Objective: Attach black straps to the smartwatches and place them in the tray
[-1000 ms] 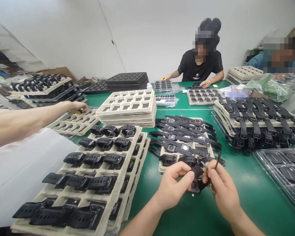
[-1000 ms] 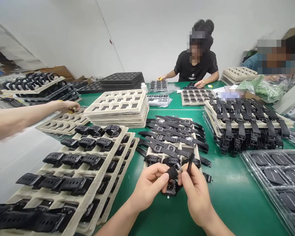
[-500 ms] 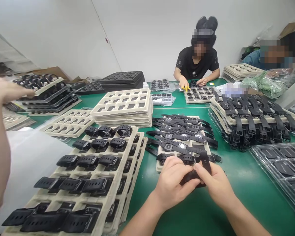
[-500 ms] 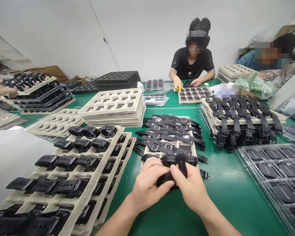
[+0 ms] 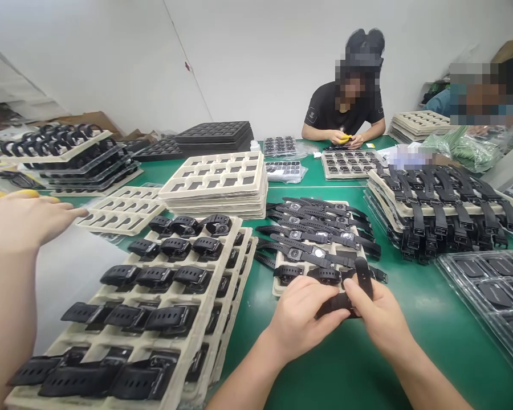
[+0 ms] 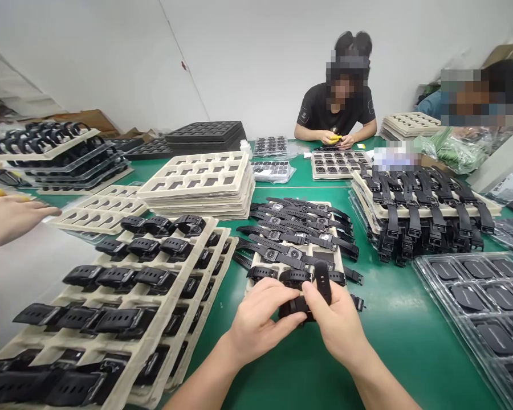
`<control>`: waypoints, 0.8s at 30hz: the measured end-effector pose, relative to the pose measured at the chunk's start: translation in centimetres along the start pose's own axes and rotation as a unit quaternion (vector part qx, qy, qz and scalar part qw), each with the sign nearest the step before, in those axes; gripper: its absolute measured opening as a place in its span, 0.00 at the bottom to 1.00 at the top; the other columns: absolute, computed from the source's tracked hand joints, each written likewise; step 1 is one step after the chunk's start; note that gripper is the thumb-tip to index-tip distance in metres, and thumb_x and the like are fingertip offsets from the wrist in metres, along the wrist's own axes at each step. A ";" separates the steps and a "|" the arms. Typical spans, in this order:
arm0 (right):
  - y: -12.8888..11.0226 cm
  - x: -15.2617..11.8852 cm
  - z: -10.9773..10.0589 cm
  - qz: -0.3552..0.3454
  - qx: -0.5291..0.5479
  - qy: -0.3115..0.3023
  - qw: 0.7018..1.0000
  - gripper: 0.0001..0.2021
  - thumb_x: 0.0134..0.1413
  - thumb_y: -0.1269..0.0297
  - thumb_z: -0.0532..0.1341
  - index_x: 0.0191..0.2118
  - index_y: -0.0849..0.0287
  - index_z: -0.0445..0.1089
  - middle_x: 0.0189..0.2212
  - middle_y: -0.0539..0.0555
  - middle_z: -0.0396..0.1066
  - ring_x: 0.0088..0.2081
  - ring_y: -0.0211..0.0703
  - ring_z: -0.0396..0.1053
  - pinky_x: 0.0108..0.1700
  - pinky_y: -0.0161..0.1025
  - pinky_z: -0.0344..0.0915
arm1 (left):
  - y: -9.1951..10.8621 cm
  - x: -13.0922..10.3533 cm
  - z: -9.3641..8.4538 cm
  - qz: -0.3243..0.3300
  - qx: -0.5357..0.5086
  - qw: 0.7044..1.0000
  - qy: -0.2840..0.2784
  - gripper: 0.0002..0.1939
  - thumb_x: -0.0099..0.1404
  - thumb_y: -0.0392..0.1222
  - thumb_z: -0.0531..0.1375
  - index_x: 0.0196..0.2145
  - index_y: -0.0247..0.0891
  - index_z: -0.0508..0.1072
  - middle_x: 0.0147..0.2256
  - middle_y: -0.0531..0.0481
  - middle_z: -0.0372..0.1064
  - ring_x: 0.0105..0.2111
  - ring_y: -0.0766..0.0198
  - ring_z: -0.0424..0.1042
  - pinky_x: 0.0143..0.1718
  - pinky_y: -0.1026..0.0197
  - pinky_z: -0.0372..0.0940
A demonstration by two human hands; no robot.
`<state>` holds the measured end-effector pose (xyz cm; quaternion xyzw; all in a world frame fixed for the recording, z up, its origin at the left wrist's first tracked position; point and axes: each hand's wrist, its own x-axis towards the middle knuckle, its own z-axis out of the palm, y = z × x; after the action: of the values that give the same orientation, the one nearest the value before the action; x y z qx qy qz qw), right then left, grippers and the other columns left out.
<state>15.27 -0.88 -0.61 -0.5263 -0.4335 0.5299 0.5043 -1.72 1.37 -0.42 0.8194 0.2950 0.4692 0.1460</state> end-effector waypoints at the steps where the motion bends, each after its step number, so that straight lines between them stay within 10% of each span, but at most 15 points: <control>1: 0.0 0.1 -0.2 0.009 0.010 -0.001 1.000 0.27 0.55 0.38 0.65 0.22 0.56 0.58 0.21 0.45 0.52 0.24 0.38 0.51 0.26 0.36 0.54 | 0.0 0.0 0.0 -0.007 0.000 1.000 0.001 0.08 0.69 0.43 0.64 0.43 0.38 0.75 0.32 0.48 0.79 0.31 0.59 0.74 0.35 0.56 0.70; 11: -0.4 0.2 -0.5 -0.028 -0.050 -0.072 0.996 0.26 0.59 0.36 0.60 0.26 0.55 0.60 0.24 0.47 0.56 0.26 0.40 0.55 0.29 0.37 0.59 | 0.8 -0.5 0.5 -0.114 -0.120 0.984 -0.067 0.11 0.70 0.45 0.61 0.47 0.39 0.74 0.38 0.44 0.78 0.35 0.57 0.75 0.39 0.56 0.69; 15: 0.0 -0.5 -0.5 -0.109 -0.065 -0.065 0.990 0.26 0.66 0.34 0.47 0.38 0.53 0.64 0.24 0.46 0.55 0.25 0.41 0.54 0.29 0.37 0.57 | 0.6 -1.0 1.0 -0.262 -0.315 0.912 -0.003 0.18 0.74 0.55 0.54 0.49 0.39 0.72 0.32 0.48 0.71 0.29 0.63 0.69 0.32 0.62 0.67; 18: 0.4 -0.4 -0.4 -0.143 -0.086 -0.048 0.985 0.26 0.70 0.40 0.48 0.29 0.55 0.63 0.24 0.48 0.56 0.26 0.41 0.55 0.28 0.37 0.55 | 0.3 -0.9 0.9 -0.284 -0.408 0.867 0.031 0.24 0.73 0.60 0.54 0.54 0.39 0.69 0.29 0.51 0.65 0.28 0.65 0.64 0.30 0.63 0.65; 24: 1.4 0.3 0.9 -0.067 -0.008 -0.003 0.998 0.27 0.68 0.40 0.53 0.25 0.56 0.59 0.23 0.46 0.52 0.25 0.39 0.51 0.26 0.36 0.51 | 0.8 -1.0 0.6 -0.235 -0.368 0.900 0.017 0.18 0.73 0.55 0.57 0.53 0.43 0.75 0.43 0.45 0.73 0.39 0.60 0.72 0.41 0.60 0.69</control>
<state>14.33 -0.71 -1.99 -0.4983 -0.4733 0.4934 0.5332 -1.32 0.18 -0.99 0.6062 0.2880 0.5103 0.5377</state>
